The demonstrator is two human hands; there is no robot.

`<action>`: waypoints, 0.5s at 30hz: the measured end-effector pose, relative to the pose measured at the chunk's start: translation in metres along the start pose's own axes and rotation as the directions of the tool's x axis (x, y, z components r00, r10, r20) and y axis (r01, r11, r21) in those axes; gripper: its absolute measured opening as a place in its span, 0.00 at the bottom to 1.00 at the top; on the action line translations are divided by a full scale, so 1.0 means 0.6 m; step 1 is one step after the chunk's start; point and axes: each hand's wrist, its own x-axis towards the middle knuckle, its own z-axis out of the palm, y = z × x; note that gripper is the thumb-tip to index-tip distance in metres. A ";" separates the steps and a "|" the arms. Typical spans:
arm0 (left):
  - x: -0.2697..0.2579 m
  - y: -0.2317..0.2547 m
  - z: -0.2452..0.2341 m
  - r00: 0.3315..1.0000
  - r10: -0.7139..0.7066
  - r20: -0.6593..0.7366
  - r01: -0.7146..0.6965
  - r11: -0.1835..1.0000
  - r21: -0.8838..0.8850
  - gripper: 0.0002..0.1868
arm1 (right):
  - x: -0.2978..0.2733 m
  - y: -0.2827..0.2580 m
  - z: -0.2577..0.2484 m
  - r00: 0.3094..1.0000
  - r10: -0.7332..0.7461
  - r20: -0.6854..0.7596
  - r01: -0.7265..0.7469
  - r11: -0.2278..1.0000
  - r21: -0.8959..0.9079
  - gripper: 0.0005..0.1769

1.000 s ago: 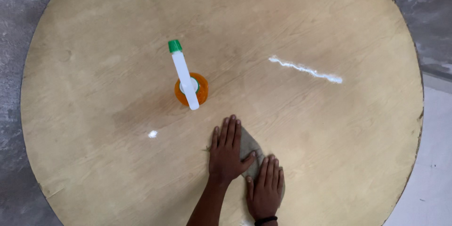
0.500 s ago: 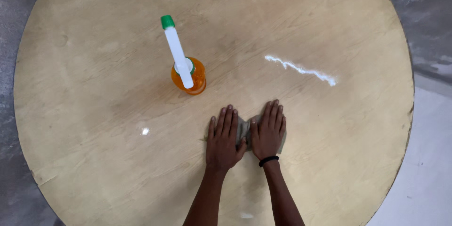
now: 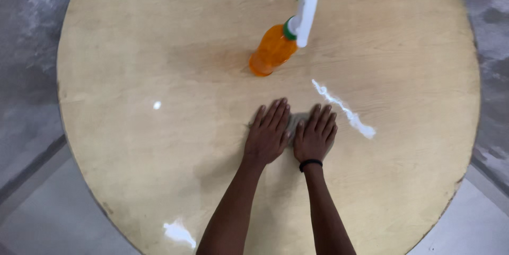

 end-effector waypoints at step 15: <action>-0.412 0.213 0.035 0.956 -0.202 0.211 0.201 0.979 0.026 0.36 | -0.372 0.139 -0.056 0.848 -0.484 0.216 0.496 0.869 0.003 0.42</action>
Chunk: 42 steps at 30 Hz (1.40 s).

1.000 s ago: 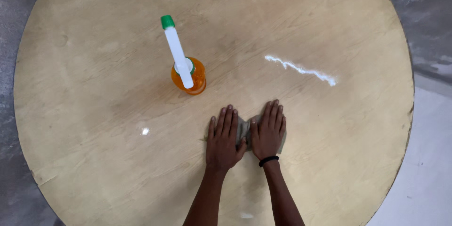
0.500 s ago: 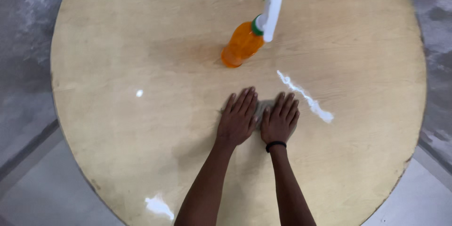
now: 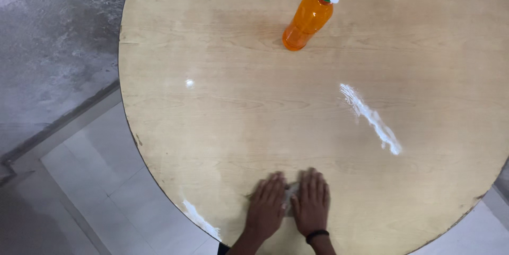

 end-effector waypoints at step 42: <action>0.149 -0.118 -0.083 0.989 0.072 -0.133 -0.070 0.997 0.020 0.40 | 0.127 -0.066 0.014 0.966 0.196 -0.167 -0.191 0.980 0.049 0.41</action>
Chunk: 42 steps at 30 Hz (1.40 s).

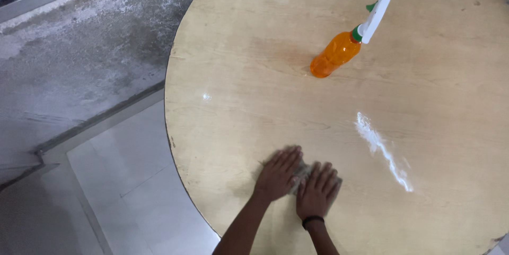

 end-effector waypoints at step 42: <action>-0.250 0.242 0.093 0.882 -0.467 -0.059 0.470 0.874 0.126 0.40 | -0.173 0.160 -0.083 0.566 -0.697 0.440 0.691 0.693 0.208 0.39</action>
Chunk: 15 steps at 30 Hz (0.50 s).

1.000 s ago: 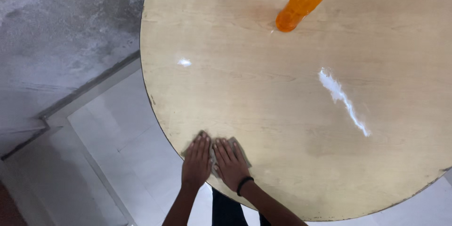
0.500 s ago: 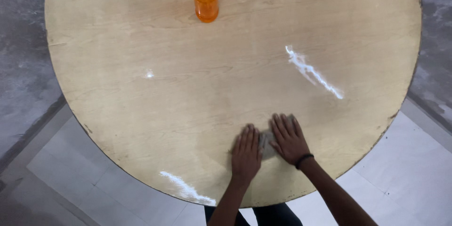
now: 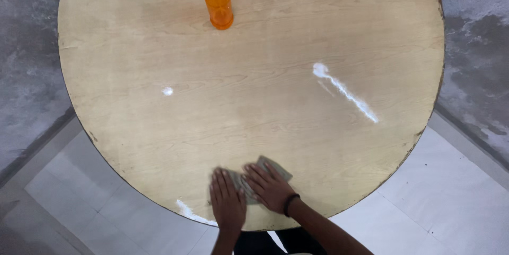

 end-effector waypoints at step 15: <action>0.244 0.232 0.067 0.995 0.061 -0.081 -0.077 0.976 -0.205 0.41 | -0.048 0.291 -0.039 0.713 0.640 -0.288 -0.654 0.754 0.057 0.42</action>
